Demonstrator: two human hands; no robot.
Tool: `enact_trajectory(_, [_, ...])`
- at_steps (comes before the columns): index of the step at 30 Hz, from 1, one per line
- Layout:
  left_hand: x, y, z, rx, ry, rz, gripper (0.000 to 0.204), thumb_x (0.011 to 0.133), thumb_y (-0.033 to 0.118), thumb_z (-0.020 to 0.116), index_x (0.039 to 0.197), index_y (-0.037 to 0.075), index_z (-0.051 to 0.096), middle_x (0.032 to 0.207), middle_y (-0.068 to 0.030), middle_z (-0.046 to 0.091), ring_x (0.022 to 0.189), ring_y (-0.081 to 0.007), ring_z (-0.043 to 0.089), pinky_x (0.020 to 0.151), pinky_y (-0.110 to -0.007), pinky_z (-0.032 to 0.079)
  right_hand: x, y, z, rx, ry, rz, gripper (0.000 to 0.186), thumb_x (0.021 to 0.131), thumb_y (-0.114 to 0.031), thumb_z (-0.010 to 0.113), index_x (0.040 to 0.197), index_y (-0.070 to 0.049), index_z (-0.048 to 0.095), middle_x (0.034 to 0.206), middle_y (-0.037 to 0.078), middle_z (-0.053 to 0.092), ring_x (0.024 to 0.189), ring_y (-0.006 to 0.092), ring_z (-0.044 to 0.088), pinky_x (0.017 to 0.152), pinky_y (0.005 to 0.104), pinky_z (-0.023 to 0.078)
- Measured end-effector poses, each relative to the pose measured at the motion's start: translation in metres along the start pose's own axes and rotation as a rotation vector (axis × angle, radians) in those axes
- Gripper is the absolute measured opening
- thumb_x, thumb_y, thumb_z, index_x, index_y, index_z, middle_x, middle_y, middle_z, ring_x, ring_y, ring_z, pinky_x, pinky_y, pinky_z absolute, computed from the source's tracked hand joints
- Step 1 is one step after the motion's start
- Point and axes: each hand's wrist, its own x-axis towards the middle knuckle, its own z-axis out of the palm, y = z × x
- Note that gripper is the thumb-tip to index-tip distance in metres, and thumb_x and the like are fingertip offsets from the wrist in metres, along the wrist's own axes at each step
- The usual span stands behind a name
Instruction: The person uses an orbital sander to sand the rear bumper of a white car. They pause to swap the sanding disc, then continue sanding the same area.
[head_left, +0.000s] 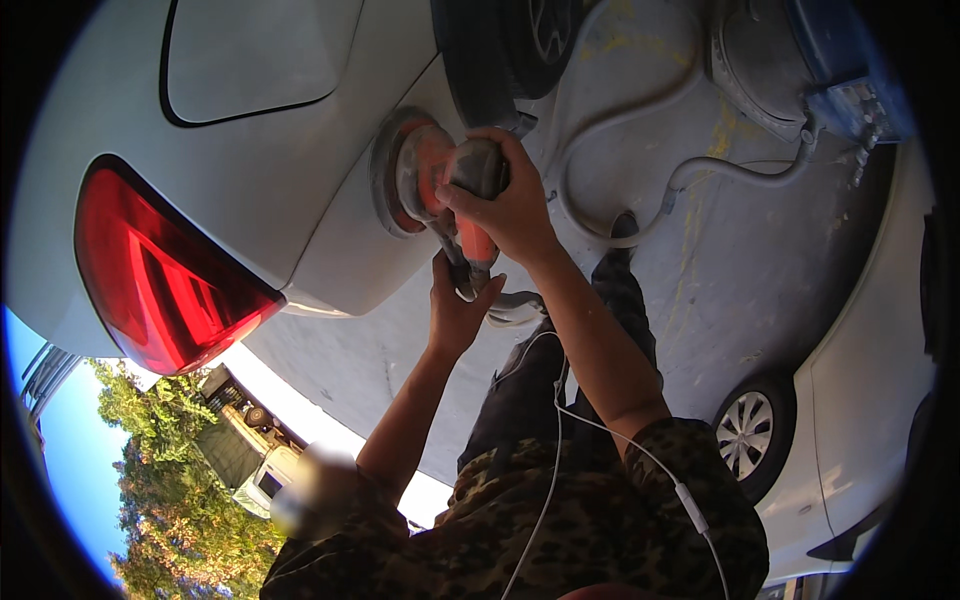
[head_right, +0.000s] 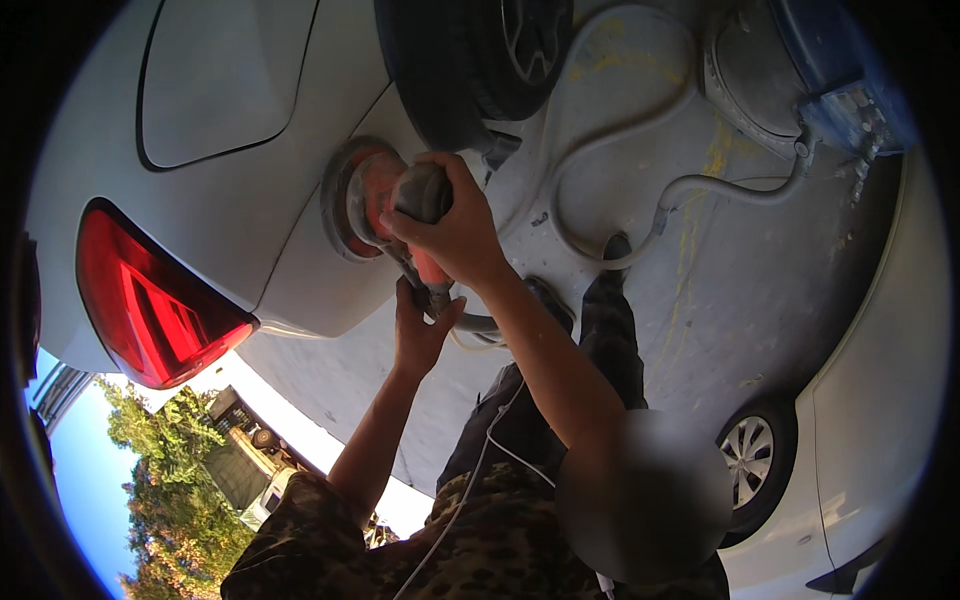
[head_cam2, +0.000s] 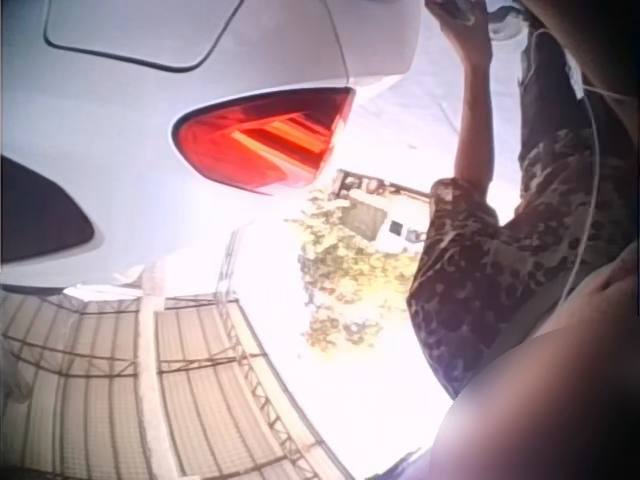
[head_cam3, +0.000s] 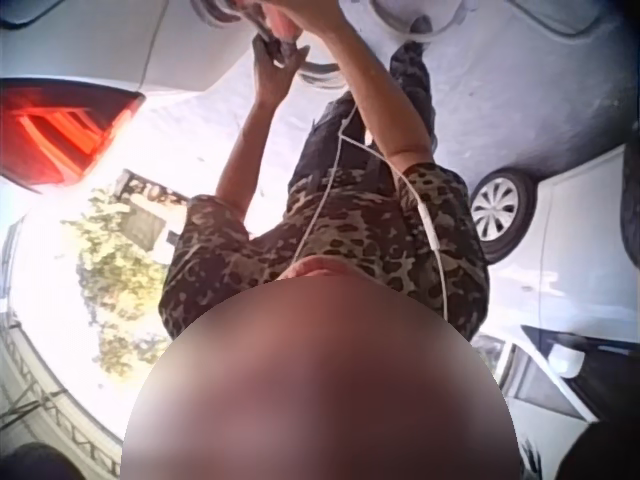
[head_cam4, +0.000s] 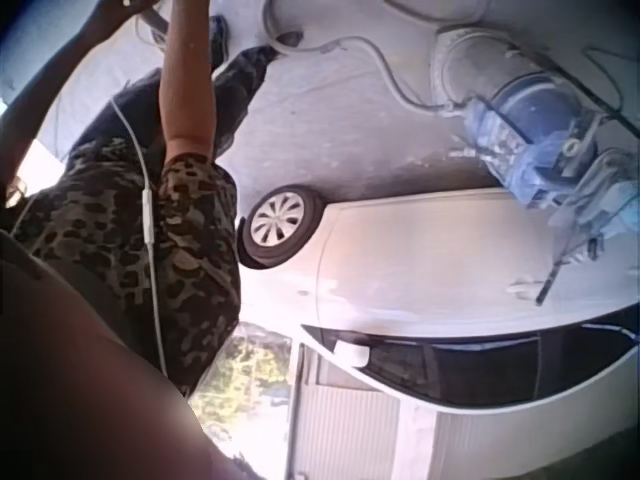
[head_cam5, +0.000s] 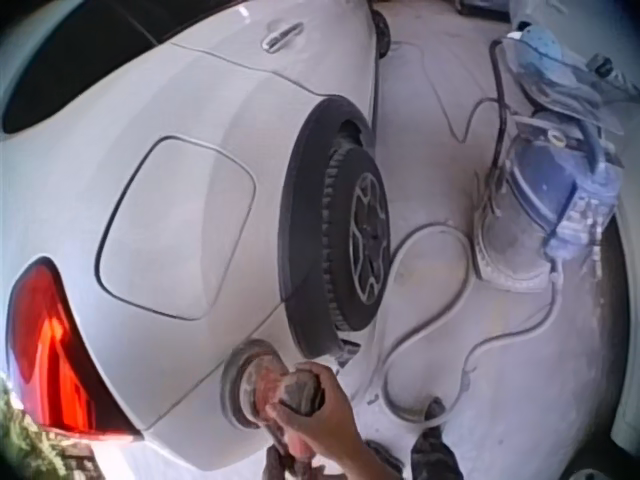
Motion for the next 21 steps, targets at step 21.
enact_trajectory(21, [0.013, 0.033, 0.012, 0.076, 0.047, -0.029, 0.085, 0.089, 0.019, 0.087, 0.152, -0.003, 0.035, 0.123, -0.0209, 0.070, 0.111, -0.0279, 0.068, 0.101, -0.041, 0.052, 0.030, -0.008, -0.017, 0.023, 0.032, -0.019, 0.071, 0.081, -0.028, 0.094, 0.138, -0.003, 0.059, 0.115, 0.009, 0.067, 0.104, 0.0176, 0.067, 0.091, 0.0338, 0.056])
